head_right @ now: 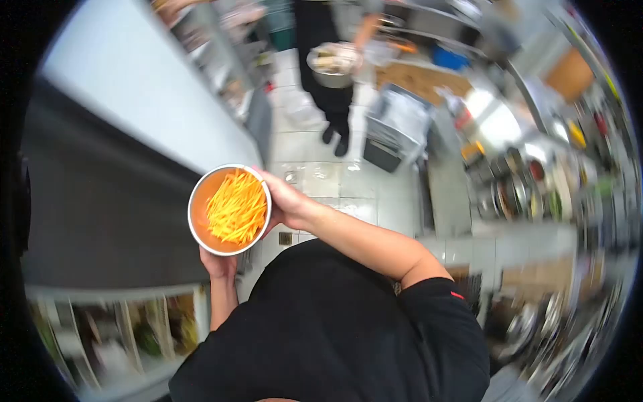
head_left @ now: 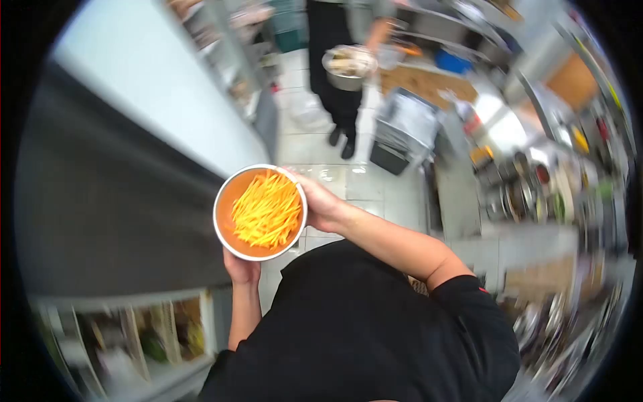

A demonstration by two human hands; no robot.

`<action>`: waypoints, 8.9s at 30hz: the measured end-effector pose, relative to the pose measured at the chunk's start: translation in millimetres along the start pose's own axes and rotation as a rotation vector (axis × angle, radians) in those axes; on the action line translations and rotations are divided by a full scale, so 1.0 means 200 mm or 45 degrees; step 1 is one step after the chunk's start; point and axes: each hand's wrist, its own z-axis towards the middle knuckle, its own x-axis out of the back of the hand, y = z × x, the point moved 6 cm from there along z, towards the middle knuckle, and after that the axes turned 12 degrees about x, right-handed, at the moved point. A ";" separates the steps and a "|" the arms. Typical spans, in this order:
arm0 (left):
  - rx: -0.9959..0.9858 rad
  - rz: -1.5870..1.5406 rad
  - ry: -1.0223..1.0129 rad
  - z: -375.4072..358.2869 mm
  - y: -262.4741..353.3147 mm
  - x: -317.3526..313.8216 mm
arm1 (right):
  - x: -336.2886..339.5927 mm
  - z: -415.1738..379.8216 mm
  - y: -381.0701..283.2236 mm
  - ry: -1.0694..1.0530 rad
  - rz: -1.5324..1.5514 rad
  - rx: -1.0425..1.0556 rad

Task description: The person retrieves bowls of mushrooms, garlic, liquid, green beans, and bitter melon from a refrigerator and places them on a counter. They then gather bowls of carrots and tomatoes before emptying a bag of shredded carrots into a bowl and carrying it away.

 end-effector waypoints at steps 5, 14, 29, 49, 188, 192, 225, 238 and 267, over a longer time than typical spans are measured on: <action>0.332 0.213 -0.363 0.27 0.14 0.09 | -0.20 -0.27 0.15 0.392 -0.183 0.550; 1.087 0.472 -0.795 0.43 -0.59 -0.43 | 0.11 -0.99 0.23 0.869 0.046 0.838; 1.229 0.460 -0.856 0.34 -1.62 -1.51 | 0.86 -1.82 -0.46 1.143 -0.267 0.919; 0.596 0.594 -0.811 1.68 -1.86 -2.79 | 1.25 -2.01 -0.53 1.568 -0.396 0.844; 0.256 1.786 2.651 -1.87 0.88 4.71 | -0.50 1.01 2.38 0.475 -0.428 -0.847; 0.249 1.759 2.658 -1.89 0.86 4.73 | -0.53 0.99 2.43 0.413 -0.431 -0.866; 0.122 1.667 2.742 -2.03 0.65 4.89 | -0.21 1.06 2.50 0.139 -0.728 -1.105; -0.331 1.034 2.675 -2.06 -0.14 3.78 | -0.43 1.11 2.84 -1.627 -2.289 -0.816; -0.462 0.298 1.936 -1.95 -0.13 3.23 | 0.15 1.38 2.67 -1.596 -2.234 -0.866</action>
